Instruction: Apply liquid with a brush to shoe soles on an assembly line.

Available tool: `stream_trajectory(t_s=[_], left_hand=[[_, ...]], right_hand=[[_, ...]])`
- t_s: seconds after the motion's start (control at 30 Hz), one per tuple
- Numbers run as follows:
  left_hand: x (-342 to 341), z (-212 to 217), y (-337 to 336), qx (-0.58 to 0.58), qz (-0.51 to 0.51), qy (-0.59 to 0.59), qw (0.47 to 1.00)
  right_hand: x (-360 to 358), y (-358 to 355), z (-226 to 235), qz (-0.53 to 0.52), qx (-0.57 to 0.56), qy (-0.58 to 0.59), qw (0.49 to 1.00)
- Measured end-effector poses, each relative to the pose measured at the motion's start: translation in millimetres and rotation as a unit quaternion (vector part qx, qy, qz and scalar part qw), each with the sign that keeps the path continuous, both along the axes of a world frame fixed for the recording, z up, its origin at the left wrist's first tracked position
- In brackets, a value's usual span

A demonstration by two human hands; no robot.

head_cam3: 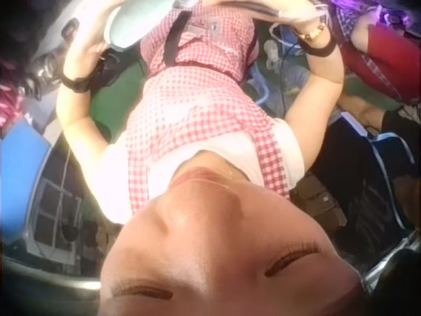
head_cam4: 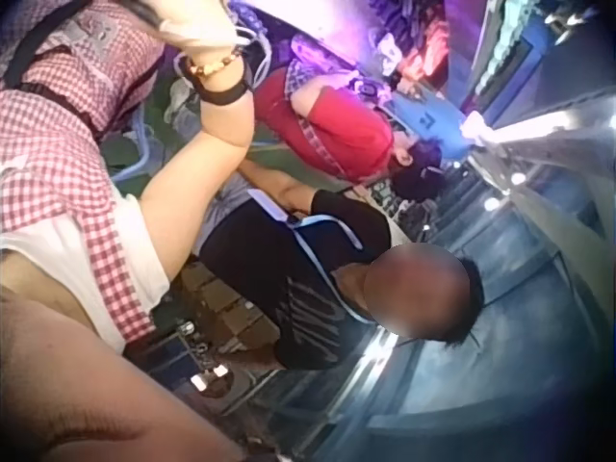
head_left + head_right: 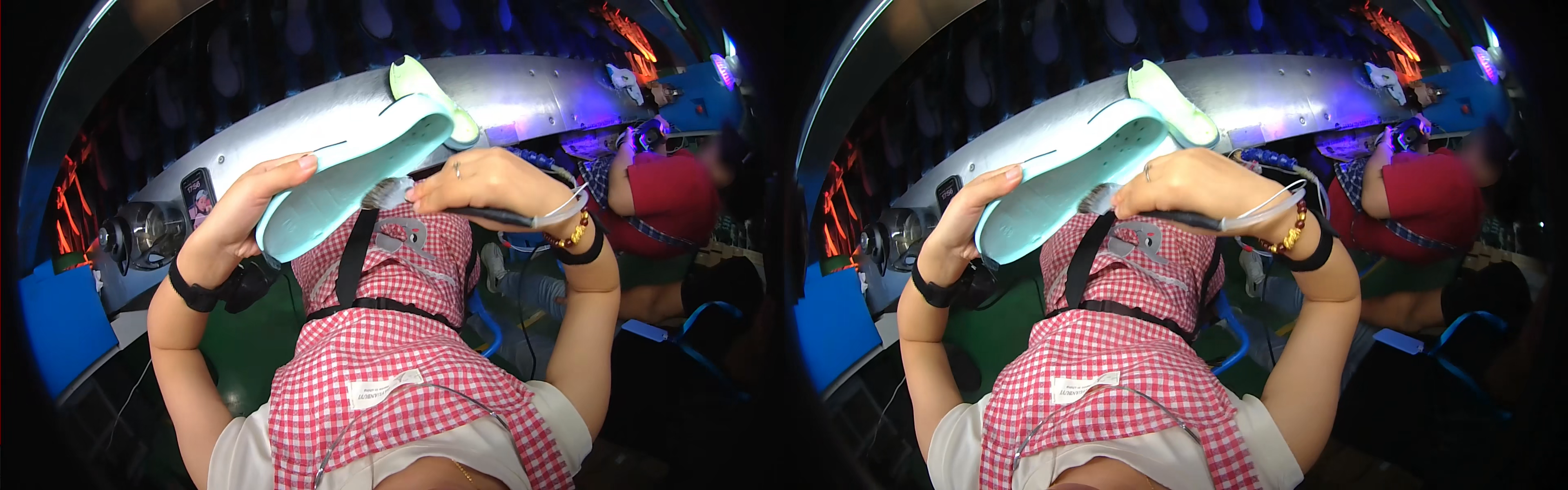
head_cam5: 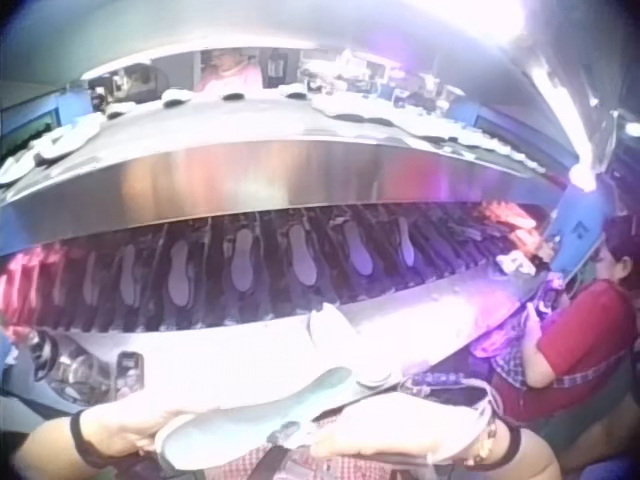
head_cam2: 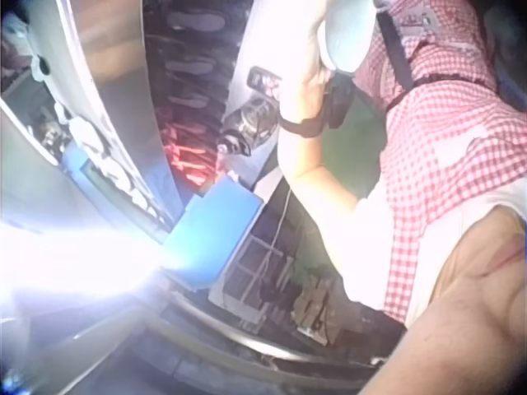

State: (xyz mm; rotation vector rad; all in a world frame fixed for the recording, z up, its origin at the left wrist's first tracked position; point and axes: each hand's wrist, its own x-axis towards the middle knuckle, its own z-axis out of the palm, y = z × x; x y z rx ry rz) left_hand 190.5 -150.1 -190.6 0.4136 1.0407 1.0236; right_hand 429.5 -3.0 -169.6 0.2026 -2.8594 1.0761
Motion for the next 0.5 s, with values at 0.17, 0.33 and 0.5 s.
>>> stream_trajectory(t_s=[0.17, 0.33, 0.5], left_hand=[[7, -15, 0, -0.001, 0.076, -0.112, 0.991], [29, -37, 5, 0.005, 0.114, -0.221, 0.969], [36, -45, 7, 0.027, 0.119, -0.249, 0.961]], right_hand=[[3, -8, 7, -0.105, -0.248, -0.028, 0.963], [-18, -20, -42, -0.258, -0.415, 0.022, 0.872], [-14, -28, -54, -0.297, -0.394, 0.106, 0.863]])
